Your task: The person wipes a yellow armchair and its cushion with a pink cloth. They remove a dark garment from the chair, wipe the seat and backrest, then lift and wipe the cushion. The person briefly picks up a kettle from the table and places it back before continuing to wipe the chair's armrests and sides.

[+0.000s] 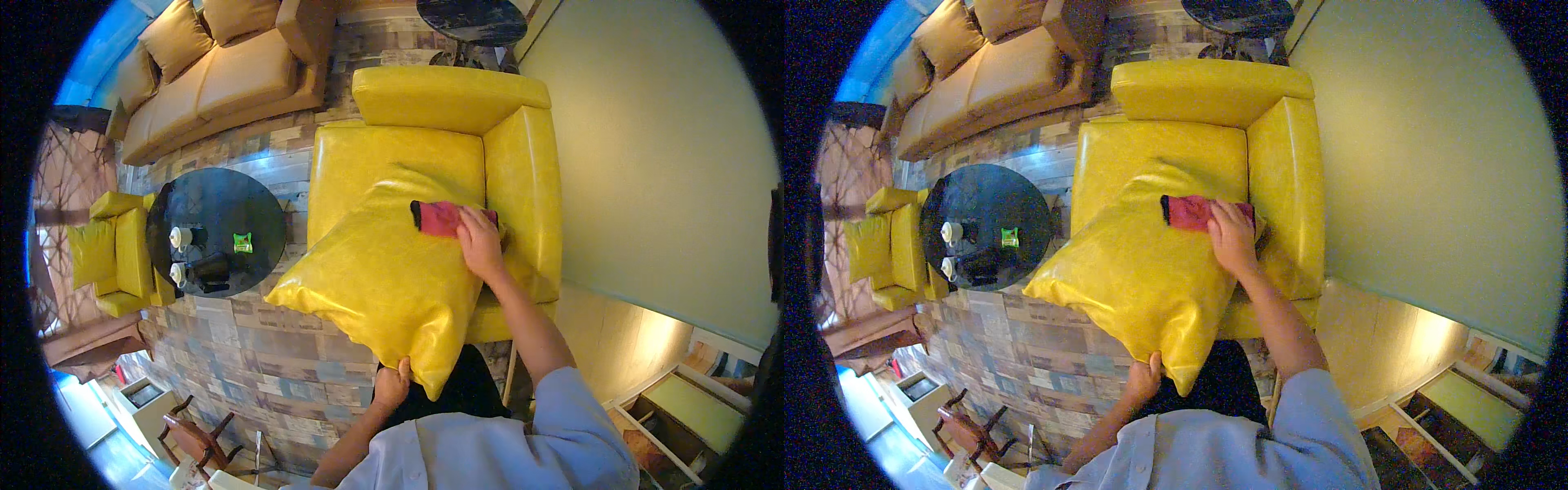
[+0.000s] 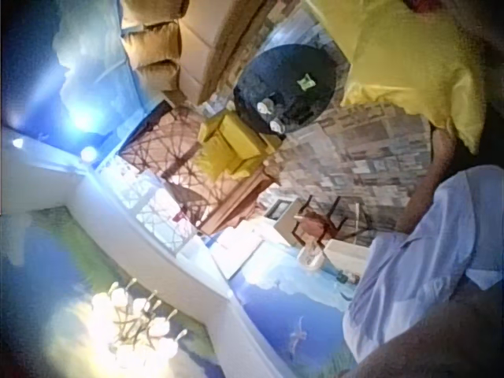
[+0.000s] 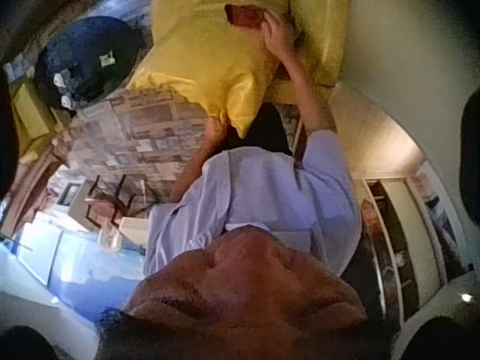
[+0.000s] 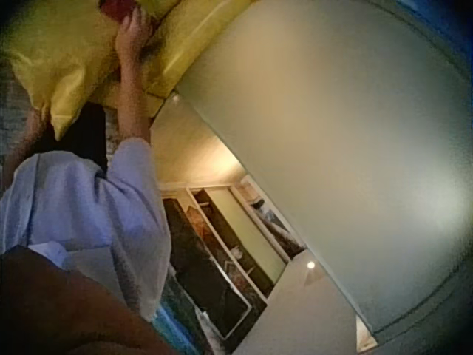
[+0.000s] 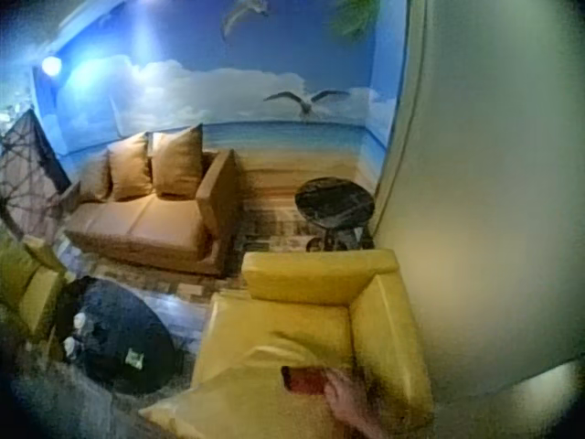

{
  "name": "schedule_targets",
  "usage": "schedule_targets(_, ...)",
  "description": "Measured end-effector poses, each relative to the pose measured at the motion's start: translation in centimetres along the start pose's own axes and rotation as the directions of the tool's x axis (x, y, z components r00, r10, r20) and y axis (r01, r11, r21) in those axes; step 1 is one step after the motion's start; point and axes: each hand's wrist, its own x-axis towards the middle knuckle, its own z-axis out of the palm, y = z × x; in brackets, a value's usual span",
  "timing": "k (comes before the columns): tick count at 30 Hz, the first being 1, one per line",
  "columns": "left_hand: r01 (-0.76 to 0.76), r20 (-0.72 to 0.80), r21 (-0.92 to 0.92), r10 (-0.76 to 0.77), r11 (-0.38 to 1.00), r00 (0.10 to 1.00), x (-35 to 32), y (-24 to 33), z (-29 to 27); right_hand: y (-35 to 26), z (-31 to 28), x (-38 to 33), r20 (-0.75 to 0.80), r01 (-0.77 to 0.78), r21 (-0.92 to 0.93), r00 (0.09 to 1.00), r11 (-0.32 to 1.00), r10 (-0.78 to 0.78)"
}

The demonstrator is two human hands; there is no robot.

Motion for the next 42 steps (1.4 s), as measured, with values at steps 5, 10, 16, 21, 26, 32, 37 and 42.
schedule_targets(5, -0.108, 0.058, 0.073, 0.104, 0.991, 0.993, 0.7, -1.0, 1.5, 11.3, 1.5, 4.3, 0.057, -0.581, -0.032, 0.811, 0.813, 0.582)
schedule_targets(10, -0.142, -0.067, 0.151, 0.153, 0.978, 0.986, 1.0, 0.8, 0.1, 2.6, 1.5, 5.7, 0.136, -0.375, 0.033, 0.920, 0.927, 0.367)
schedule_targets(16, -0.120, 0.060, 0.267, 0.107, 0.956, 0.992, 1.7, 1.3, -0.2, -18.5, 1.2, -4.3, 0.358, 0.426, -0.084, 0.857, 0.901, -0.372)
schedule_targets(21, -0.373, -0.155, 0.179, 0.401, 0.910, 0.903, 1.9, -0.9, 1.4, -25.7, 4.0, -7.9, 0.387, 0.630, 0.079, 0.695, 0.773, -0.606)
schedule_targets(26, -0.101, 0.356, 0.451, -0.075, 0.887, 0.932, 2.3, 2.4, -0.9, -29.5, 11.8, -2.2, 0.454, 0.680, 0.006, 0.652, 0.734, -0.608)
schedule_targets(32, 0.129, 0.268, -0.588, 0.042, 0.798, 0.963, -0.2, -2.9, 0.5, -30.2, 7.8, -5.3, 0.620, 0.763, -0.047, 0.528, 0.645, -0.580)
schedule_targets(37, 0.468, 0.332, -0.825, -0.398, 0.318, 0.855, -1.0, -5.4, -2.9, -23.9, -0.5, -12.8, 0.698, 0.850, -0.041, 0.401, 0.525, -0.594)
schedule_targets(42, 0.283, 0.150, -0.909, -0.393, 0.305, 0.907, 2.0, -4.3, -6.3, -16.6, -5.8, -19.7, 0.677, 0.811, 0.031, 0.413, 0.584, -0.610)
